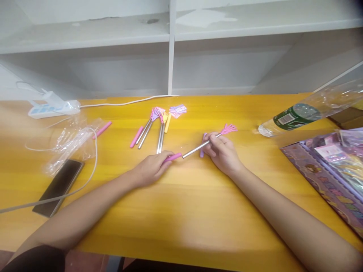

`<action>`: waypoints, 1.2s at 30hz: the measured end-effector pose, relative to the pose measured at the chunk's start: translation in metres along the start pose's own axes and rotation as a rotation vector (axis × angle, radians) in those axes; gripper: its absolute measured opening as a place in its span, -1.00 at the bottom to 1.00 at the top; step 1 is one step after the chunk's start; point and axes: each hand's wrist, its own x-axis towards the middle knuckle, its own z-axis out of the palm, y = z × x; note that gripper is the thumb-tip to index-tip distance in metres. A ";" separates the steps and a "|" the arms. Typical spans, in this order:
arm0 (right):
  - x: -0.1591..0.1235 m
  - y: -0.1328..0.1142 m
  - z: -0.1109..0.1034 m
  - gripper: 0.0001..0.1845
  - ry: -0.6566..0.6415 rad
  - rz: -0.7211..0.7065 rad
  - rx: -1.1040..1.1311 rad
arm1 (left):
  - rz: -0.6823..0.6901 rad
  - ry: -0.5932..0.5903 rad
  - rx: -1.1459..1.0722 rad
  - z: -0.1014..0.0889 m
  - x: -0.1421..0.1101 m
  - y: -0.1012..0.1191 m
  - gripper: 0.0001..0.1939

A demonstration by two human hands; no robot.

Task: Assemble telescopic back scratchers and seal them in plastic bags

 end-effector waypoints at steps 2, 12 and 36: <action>0.000 0.001 0.000 -0.63 0.013 -0.005 0.003 | 0.009 -0.015 0.011 0.000 0.000 0.000 -0.57; 0.001 0.000 0.002 -0.62 0.026 -0.013 0.013 | 0.026 -0.016 0.034 -0.003 0.001 0.005 -0.59; -0.011 -0.002 -0.013 -0.63 -0.065 -0.111 -0.267 | 0.114 0.010 -0.001 0.001 0.001 -0.007 -0.57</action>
